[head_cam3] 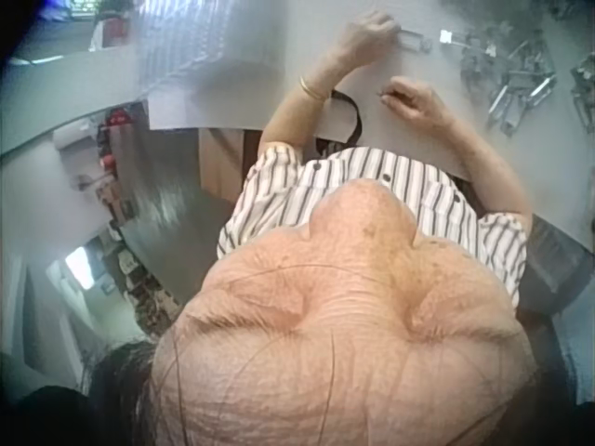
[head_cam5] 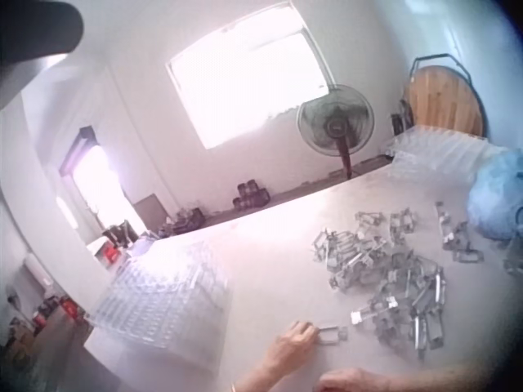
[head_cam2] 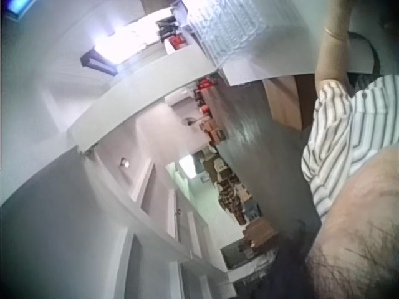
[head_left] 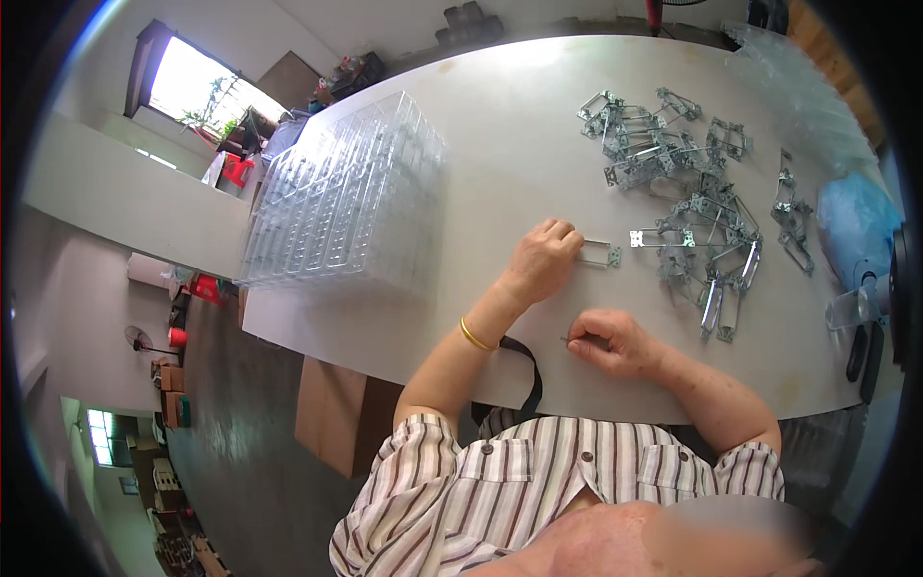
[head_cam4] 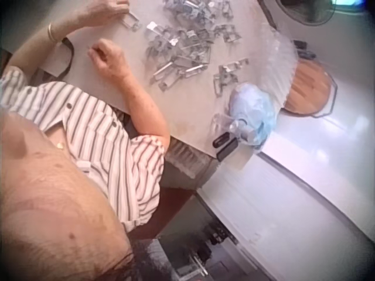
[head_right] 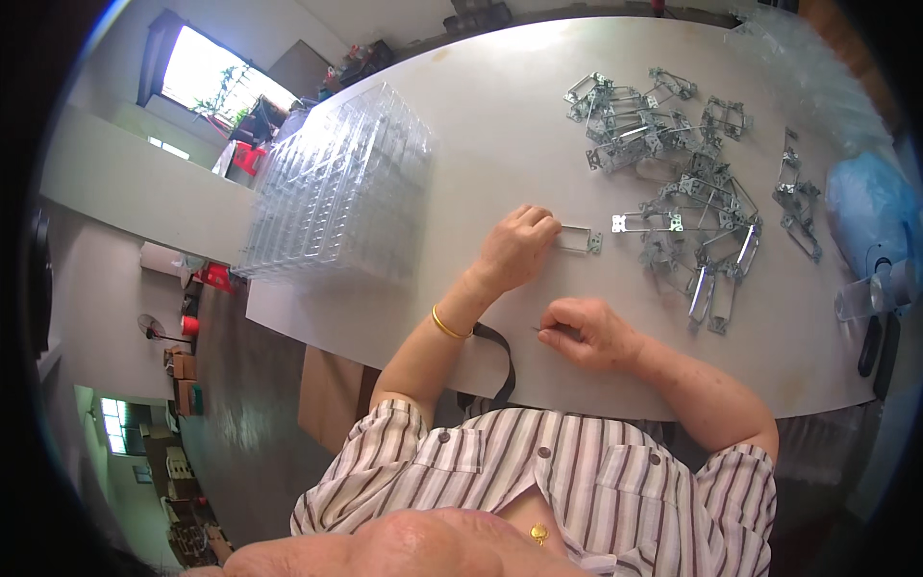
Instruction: The person assembles metal brackets and other metal parts by hand, then places the assembled components into a plastic organizational tray.
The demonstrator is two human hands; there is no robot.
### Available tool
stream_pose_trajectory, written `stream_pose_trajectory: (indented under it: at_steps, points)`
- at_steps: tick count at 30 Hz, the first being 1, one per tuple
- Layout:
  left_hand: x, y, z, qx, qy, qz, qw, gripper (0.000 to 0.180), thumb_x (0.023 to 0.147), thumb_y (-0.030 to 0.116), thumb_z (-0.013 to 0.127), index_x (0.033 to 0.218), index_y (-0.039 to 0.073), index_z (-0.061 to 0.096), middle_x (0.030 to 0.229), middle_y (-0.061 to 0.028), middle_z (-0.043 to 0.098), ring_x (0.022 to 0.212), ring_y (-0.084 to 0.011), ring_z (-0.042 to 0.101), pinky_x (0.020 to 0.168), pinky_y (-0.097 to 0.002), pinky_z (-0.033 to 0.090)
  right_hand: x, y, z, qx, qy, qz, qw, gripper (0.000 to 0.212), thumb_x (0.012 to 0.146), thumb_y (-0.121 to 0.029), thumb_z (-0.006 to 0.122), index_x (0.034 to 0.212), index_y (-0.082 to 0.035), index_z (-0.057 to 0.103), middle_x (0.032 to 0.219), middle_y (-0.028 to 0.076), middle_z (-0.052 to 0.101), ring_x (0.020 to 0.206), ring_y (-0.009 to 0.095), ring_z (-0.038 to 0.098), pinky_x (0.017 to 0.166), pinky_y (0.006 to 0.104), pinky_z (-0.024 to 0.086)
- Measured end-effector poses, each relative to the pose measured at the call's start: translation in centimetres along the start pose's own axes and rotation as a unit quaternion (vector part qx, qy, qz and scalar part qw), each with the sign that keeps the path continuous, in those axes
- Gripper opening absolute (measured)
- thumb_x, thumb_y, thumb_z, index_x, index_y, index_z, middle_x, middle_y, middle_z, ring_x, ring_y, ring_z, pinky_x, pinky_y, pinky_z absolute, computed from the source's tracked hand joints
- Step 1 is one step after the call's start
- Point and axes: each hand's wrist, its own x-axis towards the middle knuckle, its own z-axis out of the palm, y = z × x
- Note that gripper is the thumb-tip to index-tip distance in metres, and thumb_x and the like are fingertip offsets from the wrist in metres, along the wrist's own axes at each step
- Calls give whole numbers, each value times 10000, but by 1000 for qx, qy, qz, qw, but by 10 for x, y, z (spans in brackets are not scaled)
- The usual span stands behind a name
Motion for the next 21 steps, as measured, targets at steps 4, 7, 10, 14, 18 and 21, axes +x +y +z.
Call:
stream_pose_trajectory:
  at_steps: [4, 7, 10, 14, 18, 21]
  points:
    - [-4, 1, 2, 38, 38, 11, 998, 175, 818, -5, 600, 990, 21, 614, 1010, -135, 654, 964, -325, 626, 841, -414, 520, 3, 2, 1, -8, 22, -40, 999, 104, 897, -88, 690, 887, -19, 612, 768, 100, 607, 656, 199, 585, 584, 327, 469]
    - [-6, -2, 3, 48, 49, 9, 998, 197, 833, 16, 607, 1031, 22, 601, 1015, -143, 644, 961, -328, 621, 855, -415, 512, 6, -1, -2, 9, 2, -16, 1000, 114, 911, -106, 686, 902, -13, 622, 768, 81, 607, 673, 165, 587, 596, 306, 476]
    - [-7, 1, 9, 15, 58, -8, 998, 239, 834, 124, 664, 1042, 23, 603, 981, -136, 631, 940, -323, 607, 855, -406, 489, 1, -6, 1, 25, 13, 13, 1000, 124, 915, -115, 689, 921, -5, 632, 771, 64, 615, 691, 127, 585, 612, 286, 483]
    - [-12, 7, 3, -17, 46, -23, 998, 310, 857, 210, 699, 1091, 36, 596, 1056, -144, 611, 1003, -338, 589, 899, -440, 468, -5, 1, 2, 65, 11, 91, 994, 119, 925, -112, 682, 931, -2, 635, 796, 49, 644, 713, 93, 591, 628, 271, 491]
    - [-15, 10, -6, -39, 14, -35, 999, 373, 848, 285, 723, 1098, 37, 598, 1060, -138, 596, 1048, -326, 561, 929, -450, 434, -3, 2, 3, 145, 3, 116, 983, 95, 952, -99, 650, 955, -6, 627, 832, 30, 658, 752, 81, 615, 663, 249, 508]
    - [-16, 7, -1, -36, 3, -33, 999, 368, 850, 303, 720, 1073, 36, 602, 1052, -137, 590, 1043, -321, 556, 929, -445, 431, -1, -4, 1, 161, 3, 121, 979, 85, 963, -86, 635, 975, -3, 619, 872, 34, 665, 773, 88, 632, 705, 240, 520]
